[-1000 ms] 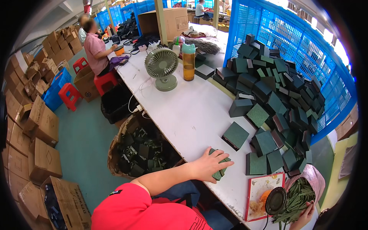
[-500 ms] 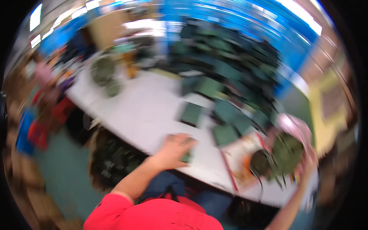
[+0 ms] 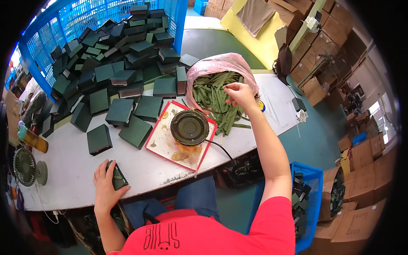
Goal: The person assembles small green boxes by inserting green fabric strips into slots on the sides. They pick up a box, insert a strip, and place the finished unit on the table. The process is repeated for multiple boxes using a pile of strips and a stack of unfinished boxes.
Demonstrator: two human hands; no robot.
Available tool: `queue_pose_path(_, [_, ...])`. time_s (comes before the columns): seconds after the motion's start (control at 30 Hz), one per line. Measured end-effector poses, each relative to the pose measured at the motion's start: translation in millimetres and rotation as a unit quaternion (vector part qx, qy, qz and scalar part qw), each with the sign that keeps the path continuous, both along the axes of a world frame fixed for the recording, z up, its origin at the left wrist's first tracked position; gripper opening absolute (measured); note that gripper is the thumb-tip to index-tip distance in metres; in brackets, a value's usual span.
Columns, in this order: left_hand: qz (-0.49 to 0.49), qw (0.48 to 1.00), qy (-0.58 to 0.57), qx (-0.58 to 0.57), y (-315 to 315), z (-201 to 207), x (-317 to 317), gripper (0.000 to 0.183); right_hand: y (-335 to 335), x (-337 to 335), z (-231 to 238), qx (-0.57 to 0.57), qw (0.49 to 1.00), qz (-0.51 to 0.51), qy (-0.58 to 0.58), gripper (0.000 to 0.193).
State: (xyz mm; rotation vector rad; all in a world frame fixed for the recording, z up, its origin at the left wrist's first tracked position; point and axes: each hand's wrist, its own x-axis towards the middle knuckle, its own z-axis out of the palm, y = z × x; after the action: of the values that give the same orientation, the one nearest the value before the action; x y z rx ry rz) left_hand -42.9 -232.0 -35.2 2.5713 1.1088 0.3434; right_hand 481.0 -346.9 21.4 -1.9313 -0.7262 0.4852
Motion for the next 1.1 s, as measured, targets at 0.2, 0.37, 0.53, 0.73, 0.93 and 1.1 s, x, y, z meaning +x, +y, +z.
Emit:
queue_pose_path(0.2, [0.008,1.0,0.003,-0.005,0,3,1,0.096,34,8,8,0.046,0.997,-0.033,-0.045,0.033])
queue_pose_path(0.37, [-0.003,1.0,0.005,-0.002,3,1,8,0.096,31,8,51,0.305,0.948,-0.015,-0.092,0.023])
queue_pose_path(0.53, [0.016,1.0,0.011,0.001,0,5,2,0.097,-42,-47,105,0.199,0.943,-0.058,-0.261,0.019])
queue_pose_path(0.73, [0.0,1.0,0.0,-0.004,3,1,17,0.098,-129,-146,71,0.002,0.994,-0.001,-0.111,0.017])
queue_pose_path(0.93, [-0.017,1.0,0.0,0.003,1,0,31,0.098,-114,-196,-13,0.021,0.969,0.025,0.243,0.018])
queue_pose_path(1.1, [-0.017,1.0,-0.002,0.003,1,0,33,0.097,-90,-194,-48,0.086,0.949,0.022,0.302,0.018])
